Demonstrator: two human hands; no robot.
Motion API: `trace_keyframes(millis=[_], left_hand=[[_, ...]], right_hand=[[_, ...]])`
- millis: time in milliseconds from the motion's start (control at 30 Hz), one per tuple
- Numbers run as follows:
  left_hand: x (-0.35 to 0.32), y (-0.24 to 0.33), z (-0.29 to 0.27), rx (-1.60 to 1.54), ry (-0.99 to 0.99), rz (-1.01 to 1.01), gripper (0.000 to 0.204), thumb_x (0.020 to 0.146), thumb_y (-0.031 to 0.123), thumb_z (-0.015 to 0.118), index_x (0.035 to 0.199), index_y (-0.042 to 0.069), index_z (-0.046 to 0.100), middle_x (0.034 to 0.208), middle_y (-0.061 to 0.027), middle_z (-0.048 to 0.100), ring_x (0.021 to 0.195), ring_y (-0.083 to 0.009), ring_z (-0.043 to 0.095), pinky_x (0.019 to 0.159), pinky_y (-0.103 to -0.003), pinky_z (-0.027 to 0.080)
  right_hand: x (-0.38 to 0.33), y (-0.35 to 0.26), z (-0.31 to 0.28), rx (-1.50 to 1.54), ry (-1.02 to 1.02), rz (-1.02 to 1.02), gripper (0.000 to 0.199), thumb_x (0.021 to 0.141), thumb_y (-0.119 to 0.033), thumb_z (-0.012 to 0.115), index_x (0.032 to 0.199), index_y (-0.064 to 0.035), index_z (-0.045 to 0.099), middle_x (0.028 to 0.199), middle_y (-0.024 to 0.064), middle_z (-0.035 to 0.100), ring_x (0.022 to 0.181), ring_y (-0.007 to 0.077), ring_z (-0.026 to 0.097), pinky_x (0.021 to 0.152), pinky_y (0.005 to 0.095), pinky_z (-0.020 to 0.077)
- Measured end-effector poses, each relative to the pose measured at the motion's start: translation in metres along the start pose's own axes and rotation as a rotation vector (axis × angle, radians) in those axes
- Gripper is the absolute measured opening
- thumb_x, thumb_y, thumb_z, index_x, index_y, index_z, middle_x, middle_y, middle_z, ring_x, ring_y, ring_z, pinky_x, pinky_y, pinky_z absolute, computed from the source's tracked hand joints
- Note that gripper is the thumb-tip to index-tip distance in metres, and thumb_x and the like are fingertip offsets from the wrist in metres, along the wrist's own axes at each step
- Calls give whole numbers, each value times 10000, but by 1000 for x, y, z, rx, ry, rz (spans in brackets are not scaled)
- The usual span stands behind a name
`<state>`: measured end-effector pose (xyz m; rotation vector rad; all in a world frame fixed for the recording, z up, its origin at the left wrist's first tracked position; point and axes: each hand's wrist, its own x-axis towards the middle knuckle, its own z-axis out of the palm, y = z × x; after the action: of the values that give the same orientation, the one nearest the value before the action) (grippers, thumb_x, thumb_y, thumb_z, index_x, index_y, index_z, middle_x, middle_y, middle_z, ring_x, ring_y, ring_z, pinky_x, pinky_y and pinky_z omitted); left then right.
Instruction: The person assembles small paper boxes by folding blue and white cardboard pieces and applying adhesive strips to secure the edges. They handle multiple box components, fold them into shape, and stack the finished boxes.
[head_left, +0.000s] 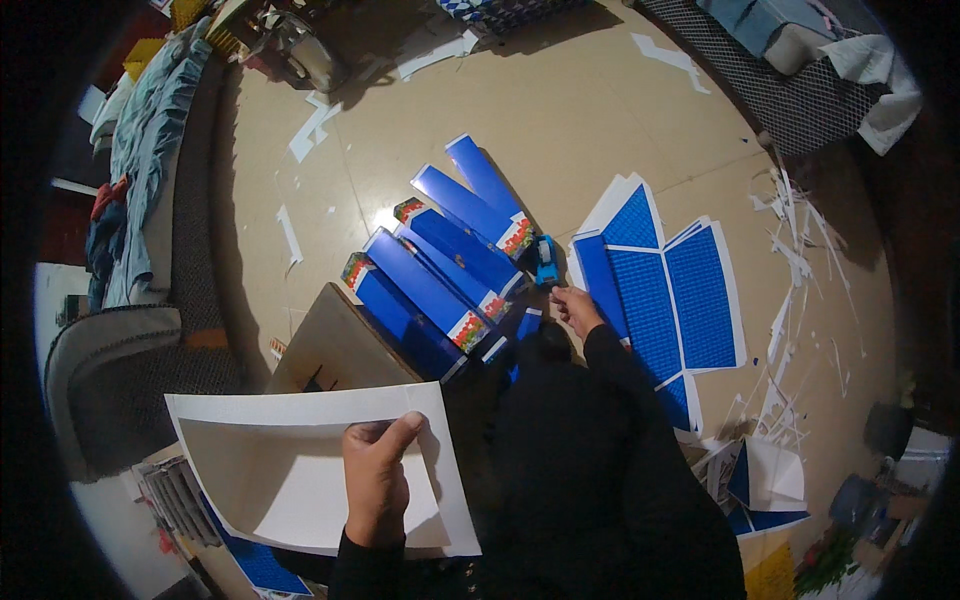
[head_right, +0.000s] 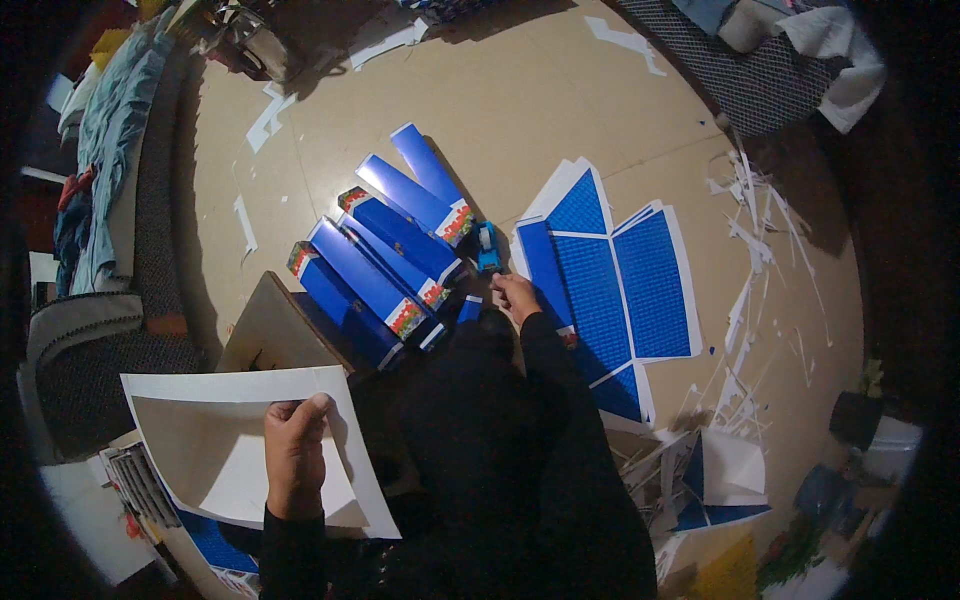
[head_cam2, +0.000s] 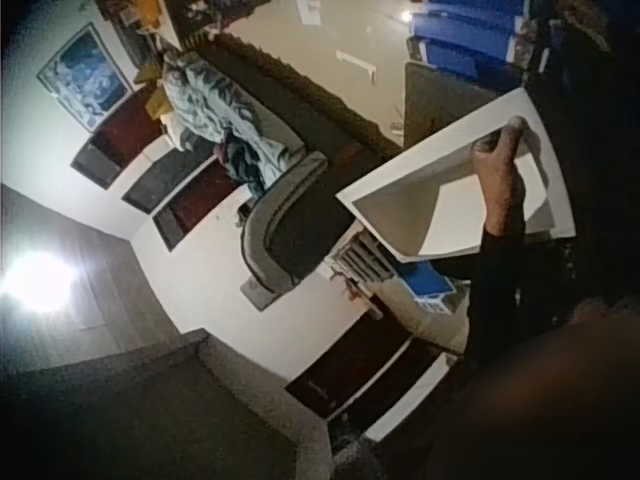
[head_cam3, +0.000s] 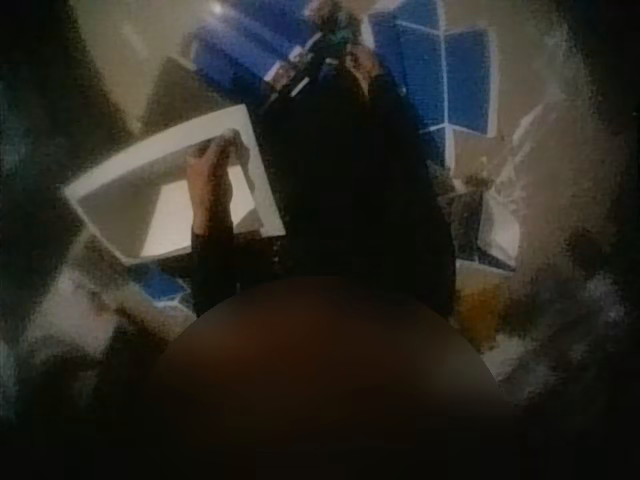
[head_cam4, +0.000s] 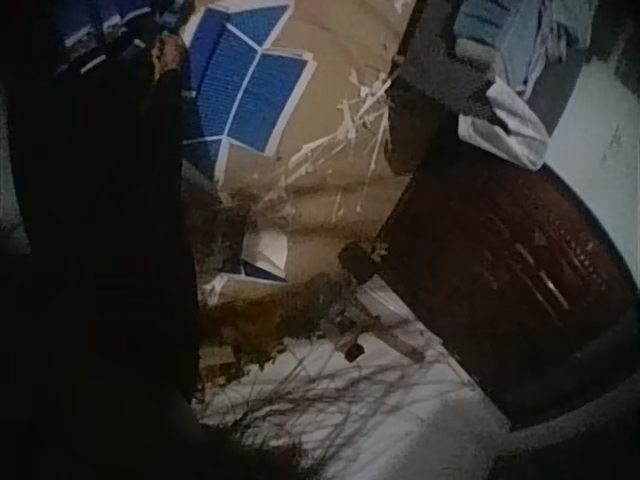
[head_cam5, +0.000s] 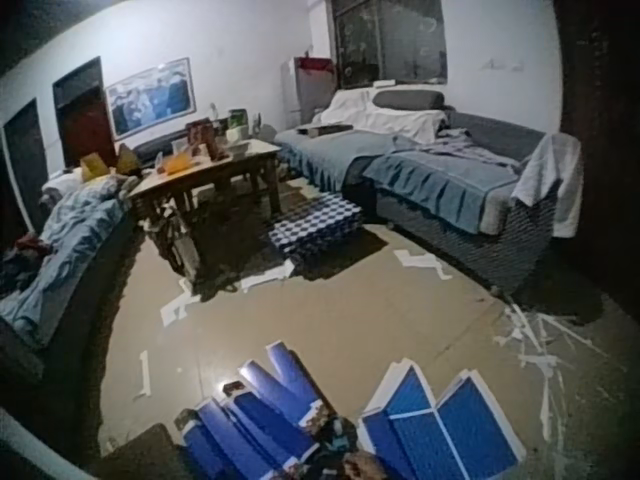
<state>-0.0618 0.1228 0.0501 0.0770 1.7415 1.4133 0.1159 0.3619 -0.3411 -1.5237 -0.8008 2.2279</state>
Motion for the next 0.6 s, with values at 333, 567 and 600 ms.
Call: trace_keyframes(millis=[333,567,600], left_hand=[[-2,1,1,18,32,4,257,795,146,731,957,-48,684,912,-108,696,858,-173,628,853,-307,446],[-2,10,4,58,5,-6,278,807,176,730,960,-54,693,896,-102,688,826,-150,610,811,-284,447],[-3,11,5,47,14,-18,271,807,172,732,956,-52,694,880,-95,686,811,-143,608,791,-273,450]], right_hand=[[6,33,9,-362,133,-17,140,858,-225,653,836,-110,575,690,-18,510,526,74,414,438,246,292],[-42,-55,35,-326,-41,-181,167,911,-268,648,896,-107,608,788,-2,620,631,48,493,538,218,351],[-63,-84,51,-378,-66,-232,170,911,-265,649,903,-98,619,796,2,627,656,58,523,565,214,374]])
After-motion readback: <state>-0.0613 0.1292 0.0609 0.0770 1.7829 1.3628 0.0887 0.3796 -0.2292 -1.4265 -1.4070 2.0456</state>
